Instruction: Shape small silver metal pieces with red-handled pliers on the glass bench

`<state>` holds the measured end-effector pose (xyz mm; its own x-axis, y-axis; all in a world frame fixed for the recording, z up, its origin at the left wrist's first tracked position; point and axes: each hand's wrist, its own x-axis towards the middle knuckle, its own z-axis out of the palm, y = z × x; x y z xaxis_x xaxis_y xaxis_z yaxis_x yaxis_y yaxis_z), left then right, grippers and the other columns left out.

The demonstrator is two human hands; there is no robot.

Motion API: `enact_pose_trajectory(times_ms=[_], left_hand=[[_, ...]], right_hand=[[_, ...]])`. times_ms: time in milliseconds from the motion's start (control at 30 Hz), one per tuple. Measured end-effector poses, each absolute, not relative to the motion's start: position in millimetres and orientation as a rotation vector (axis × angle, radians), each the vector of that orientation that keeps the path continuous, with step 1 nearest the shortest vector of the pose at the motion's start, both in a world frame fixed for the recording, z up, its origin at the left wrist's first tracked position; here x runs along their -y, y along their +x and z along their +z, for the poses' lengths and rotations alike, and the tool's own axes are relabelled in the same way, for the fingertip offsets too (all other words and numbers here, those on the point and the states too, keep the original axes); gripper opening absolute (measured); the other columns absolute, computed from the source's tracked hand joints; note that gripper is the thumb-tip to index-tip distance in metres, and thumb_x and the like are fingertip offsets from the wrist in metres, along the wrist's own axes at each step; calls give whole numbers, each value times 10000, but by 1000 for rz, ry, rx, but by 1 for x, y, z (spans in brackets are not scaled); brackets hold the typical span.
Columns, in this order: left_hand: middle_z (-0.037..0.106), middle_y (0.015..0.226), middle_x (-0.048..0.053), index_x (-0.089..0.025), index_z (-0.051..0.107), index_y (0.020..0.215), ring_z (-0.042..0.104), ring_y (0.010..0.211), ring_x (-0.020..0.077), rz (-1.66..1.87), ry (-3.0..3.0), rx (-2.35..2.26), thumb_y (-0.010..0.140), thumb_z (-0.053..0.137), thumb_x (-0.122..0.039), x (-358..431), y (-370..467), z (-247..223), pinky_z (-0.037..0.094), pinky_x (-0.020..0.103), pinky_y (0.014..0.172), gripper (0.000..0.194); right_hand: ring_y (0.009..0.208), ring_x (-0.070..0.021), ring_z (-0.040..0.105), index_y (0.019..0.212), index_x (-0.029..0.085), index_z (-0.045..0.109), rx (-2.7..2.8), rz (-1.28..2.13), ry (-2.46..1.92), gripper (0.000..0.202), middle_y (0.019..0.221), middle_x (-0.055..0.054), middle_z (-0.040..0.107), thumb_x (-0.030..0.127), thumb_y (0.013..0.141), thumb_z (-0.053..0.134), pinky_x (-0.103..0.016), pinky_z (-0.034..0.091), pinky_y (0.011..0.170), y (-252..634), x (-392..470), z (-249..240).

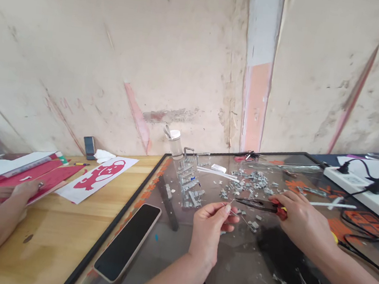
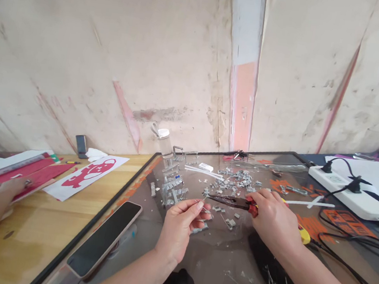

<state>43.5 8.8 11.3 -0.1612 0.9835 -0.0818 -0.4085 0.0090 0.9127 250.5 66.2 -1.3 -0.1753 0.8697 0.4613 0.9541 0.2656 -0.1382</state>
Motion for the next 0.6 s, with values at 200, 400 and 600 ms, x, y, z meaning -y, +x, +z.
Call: enact_pose_trajectory(times_ms=[200, 400, 600], left_hand=[[697, 813, 110, -94, 666, 817, 645, 635, 139, 1456, 800, -1043, 690, 694, -303, -8, 42, 11, 458, 194, 512, 246], [694, 788, 102, -93, 668, 801, 641, 617, 138, 1457, 799, -1031, 678, 703, -311, -6, 43, 11, 456, 197, 500, 252], [695, 802, 113, -84, 667, 810, 639, 613, 135, 1431, 798, -1029, 688, 698, -311, -5, 44, 11, 447, 188, 492, 259]], right_hand=[[908, -194, 539, 893, 266, 613, 2119, -278, -1639, 267, 930, -11, 634, 118, 746, 447, -283, 402, 651, 250, -66, -3], [934, -190, 534, 907, 257, 609, 2129, -302, -1653, 275, 947, -11, 632, 108, 751, 439, -282, 402, 678, 247, -62, -1], [942, -179, 533, 888, 278, 615, 2142, -333, -1678, 270, 932, 6, 627, 110, 758, 447, -259, 382, 623, 246, -62, 1]])
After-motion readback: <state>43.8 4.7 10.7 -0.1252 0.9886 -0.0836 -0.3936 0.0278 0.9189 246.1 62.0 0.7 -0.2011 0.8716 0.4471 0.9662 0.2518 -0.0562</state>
